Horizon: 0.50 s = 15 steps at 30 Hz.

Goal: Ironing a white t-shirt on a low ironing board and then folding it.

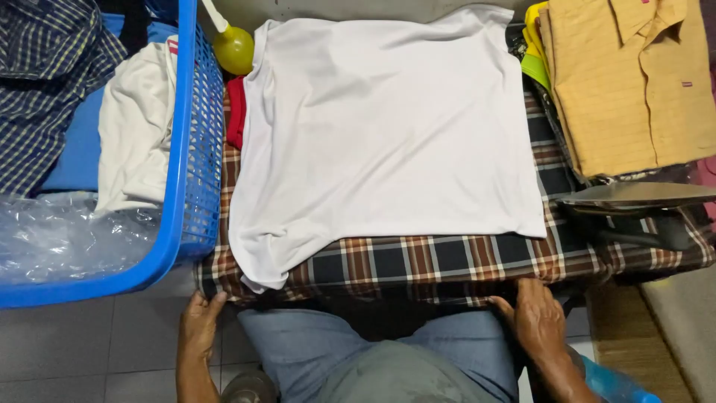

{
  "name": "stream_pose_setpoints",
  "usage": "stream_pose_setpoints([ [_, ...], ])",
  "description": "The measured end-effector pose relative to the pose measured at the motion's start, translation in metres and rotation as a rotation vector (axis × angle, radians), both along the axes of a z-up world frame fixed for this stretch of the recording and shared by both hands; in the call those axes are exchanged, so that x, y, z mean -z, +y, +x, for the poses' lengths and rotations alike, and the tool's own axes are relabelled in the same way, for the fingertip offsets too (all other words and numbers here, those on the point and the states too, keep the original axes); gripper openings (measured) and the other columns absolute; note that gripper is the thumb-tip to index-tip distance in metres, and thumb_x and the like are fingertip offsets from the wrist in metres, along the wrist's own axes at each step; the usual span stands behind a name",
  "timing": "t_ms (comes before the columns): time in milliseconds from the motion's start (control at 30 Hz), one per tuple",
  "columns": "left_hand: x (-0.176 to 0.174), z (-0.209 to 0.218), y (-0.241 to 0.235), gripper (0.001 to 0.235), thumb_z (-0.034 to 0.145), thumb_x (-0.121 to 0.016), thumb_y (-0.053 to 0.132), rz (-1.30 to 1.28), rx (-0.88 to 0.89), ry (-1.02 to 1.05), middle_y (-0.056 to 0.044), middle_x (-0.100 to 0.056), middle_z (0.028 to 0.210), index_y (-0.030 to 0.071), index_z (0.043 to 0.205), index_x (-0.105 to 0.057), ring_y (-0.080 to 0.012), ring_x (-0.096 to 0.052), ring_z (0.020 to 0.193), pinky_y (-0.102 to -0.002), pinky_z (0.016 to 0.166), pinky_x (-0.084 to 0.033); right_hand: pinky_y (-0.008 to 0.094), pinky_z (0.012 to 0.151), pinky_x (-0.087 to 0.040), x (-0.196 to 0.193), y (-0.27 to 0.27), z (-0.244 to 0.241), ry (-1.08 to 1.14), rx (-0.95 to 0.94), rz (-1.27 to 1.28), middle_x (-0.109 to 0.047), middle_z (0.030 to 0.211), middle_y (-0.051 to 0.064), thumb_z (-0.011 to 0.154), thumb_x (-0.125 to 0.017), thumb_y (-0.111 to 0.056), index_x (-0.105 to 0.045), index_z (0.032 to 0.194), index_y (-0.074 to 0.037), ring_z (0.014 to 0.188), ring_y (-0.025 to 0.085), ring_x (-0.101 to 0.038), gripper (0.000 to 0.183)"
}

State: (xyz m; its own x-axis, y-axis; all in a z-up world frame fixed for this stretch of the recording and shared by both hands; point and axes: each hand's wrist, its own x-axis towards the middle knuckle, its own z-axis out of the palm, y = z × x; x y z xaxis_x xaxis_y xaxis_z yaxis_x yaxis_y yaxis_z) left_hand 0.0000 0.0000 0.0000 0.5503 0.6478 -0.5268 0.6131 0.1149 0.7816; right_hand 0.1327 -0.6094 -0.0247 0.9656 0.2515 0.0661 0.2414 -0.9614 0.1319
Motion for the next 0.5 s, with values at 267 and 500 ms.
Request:
stream_pose_setpoints([
  [267,0.028,-0.008,0.01,0.049,0.085,-0.072,0.006,-0.205,0.073,0.046,-0.017,-0.071,0.13,-0.001,0.134,-0.066,-0.0255,-0.064,0.122,-0.038,0.107,-0.046,0.05,0.063,-0.044,0.032,0.009,0.003,0.277,0.481,0.43,-0.056,0.072,0.011,0.088,-0.076,-0.049,-0.048,0.082,-0.006,0.073,0.03,-0.057,0.052],
  [500,0.069,-0.021,0.027,0.036,0.087,-0.074,0.002,-0.21,0.076,0.015,-0.018,-0.076,0.118,-0.003,0.123,-0.072,-0.0254,-0.068,0.11,-0.037,0.099,-0.05,0.036,0.066,-0.064,0.068,0.018,0.006,0.515,0.97,1.747,-0.048,0.087,0.007,0.088,-0.079,-0.014,-0.036,0.091,-0.013,0.075,0.014,-0.059,0.043],
])
